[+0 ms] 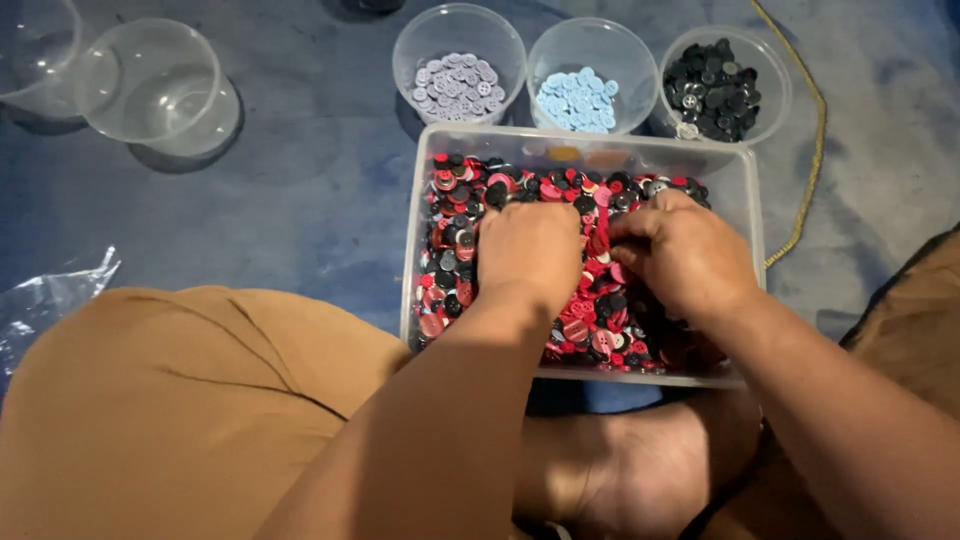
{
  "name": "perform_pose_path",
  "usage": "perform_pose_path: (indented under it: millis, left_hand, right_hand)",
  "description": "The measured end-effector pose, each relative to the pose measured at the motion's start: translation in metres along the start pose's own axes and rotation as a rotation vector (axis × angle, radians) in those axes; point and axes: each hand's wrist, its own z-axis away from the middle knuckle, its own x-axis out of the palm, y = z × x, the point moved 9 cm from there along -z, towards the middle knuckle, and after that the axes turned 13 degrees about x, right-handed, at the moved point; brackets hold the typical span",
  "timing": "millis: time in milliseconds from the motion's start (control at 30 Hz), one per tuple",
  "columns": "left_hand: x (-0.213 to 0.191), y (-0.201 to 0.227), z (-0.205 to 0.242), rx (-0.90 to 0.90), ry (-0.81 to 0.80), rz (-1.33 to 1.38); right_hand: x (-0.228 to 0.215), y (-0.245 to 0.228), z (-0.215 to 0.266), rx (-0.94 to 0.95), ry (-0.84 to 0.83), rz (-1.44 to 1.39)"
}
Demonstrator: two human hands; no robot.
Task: Sorting various colored buttons from a central tray into separate small containers based on color.
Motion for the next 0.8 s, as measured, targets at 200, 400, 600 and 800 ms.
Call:
perform_pose_path:
  millis: [200, 400, 600, 800]
  left_hand:
    - [-0.019, -0.008, 0.034, -0.173, 0.306, 0.350]
    - [-0.019, 0.016, 0.033, -0.079, 0.352, 0.695]
    - [-0.025, 0.032, 0.030, -0.041, 0.331, 0.601]
    - [-0.033, 0.014, 0.043, -0.115, 0.429, 0.521]
  right_hand:
    - [-0.017, 0.015, 0.018, 0.260, -0.242, -0.821]
    - [-0.006, 0.031, 0.026, 0.128, -0.390, -1.304]
    - [-0.021, 0.024, 0.038, 0.067, -0.304, -1.295]
    - [-0.026, 0.020, 0.050, 0.307, -0.238, -0.726]
